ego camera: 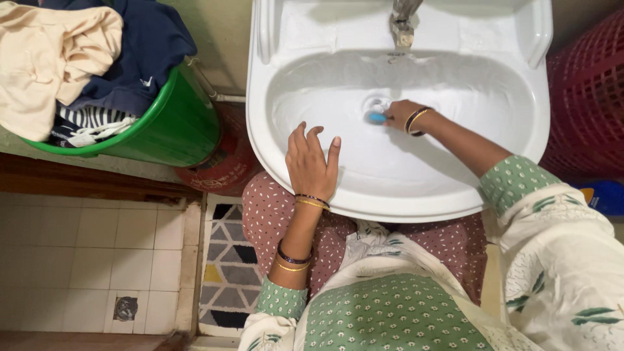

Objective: The person scrubs the inside of a white ceramic sink using a blue scrubbing brush. They clean the basin, the drain area, and the faucet fixture while sitting on the floor in front of the sink.

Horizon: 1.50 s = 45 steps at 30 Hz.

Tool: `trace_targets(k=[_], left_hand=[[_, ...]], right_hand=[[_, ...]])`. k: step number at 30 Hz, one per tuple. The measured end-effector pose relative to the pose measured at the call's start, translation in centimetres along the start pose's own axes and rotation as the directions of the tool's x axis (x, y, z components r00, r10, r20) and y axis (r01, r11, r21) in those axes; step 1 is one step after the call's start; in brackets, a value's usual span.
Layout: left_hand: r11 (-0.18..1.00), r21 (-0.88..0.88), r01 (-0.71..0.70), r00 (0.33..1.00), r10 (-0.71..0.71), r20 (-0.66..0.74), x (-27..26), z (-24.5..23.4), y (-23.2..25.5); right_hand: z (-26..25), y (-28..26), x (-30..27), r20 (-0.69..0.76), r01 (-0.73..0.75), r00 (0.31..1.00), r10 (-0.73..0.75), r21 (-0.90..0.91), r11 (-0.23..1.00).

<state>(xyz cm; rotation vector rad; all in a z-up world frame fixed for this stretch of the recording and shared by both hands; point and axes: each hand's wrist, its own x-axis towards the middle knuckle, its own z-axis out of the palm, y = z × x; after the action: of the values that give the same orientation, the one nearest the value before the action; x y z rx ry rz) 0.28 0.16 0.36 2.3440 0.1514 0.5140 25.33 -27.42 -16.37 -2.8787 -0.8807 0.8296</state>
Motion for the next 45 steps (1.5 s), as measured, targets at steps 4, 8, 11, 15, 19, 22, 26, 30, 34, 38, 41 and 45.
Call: trace_targets(k=[4, 8, 11, 15, 19, 22, 26, 30, 34, 38, 41, 45], left_hand=[[1.0, -0.005, -0.003, 1.0, 0.003, -0.011, 0.0, 0.0, 0.0], [1.0, -0.003, -0.003, 1.0, 0.003, -0.003, 0.1, 0.1, -0.1], [1.0, -0.001, 0.004, 1.0, -0.004, 0.012, -0.1, 0.2, -0.1], [1.0, 0.01, -0.005, 1.0, 0.005, 0.004, -0.1, 0.2, -0.1], [1.0, 0.002, -0.007, 1.0, 0.007, 0.001, -0.2, 0.1, -0.2], [1.0, 0.009, -0.001, 1.0, 0.001, 0.009, -0.3, 0.0, -0.1], [1.0, 0.009, -0.008, 1.0, 0.008, -0.008, -0.2, 0.0, 0.1], [1.0, 0.013, -0.011, 1.0, 0.011, -0.004, -0.3, 0.1, 0.0], [1.0, 0.01, -0.022, 1.0, 0.022, -0.02, -0.2, 0.1, -0.1], [1.0, 0.005, -0.008, 1.0, 0.008, -0.014, -0.5, 0.0, -0.1], [1.0, -0.002, -0.005, 1.0, 0.005, -0.013, -0.2, -0.1, 0.0], [1.0, -0.005, 0.002, 1.0, -0.002, -0.001, -0.1, 0.0, 0.0]], right_hand=[[-0.1, -7.9, -1.3, -0.117, 0.138, 0.986, -0.12, 0.158, 0.978], [-0.4, -15.5, -0.1, -0.271, 0.101, 0.959, -0.076, 0.081, 0.992], [-0.9, -16.3, 2.9, -0.332, 0.091, 0.941, -0.064, 0.066, 0.994], [-0.9, -10.5, 4.9, -0.379, -0.004, 0.925, -0.004, -0.021, 1.0], [-1.2, -2.0, 0.7, -0.319, -0.157, 0.938, 0.131, -0.056, 0.986], [-2.8, 3.5, -4.2, -0.197, -0.364, 0.921, 0.335, -0.13, 0.922], [-3.7, 5.3, -7.5, 0.005, -0.456, 0.89, 0.456, -0.05, 0.889], [0.3, 0.8, -5.0, 0.139, -0.01, 0.99, 0.01, 0.002, 1.0], [1.3, -6.0, -0.5, -0.121, 0.035, 0.993, -0.017, 0.147, 0.988], [-1.5, -4.6, 0.9, -0.208, -0.204, 0.959, 0.194, -0.027, 0.979], [-2.2, -3.6, -1.1, -0.095, -0.307, 0.951, 0.294, -0.185, 0.933], [-1.9, -5.3, -3.2, 0.011, -0.299, 0.954, 0.299, 0.03, 0.954]])
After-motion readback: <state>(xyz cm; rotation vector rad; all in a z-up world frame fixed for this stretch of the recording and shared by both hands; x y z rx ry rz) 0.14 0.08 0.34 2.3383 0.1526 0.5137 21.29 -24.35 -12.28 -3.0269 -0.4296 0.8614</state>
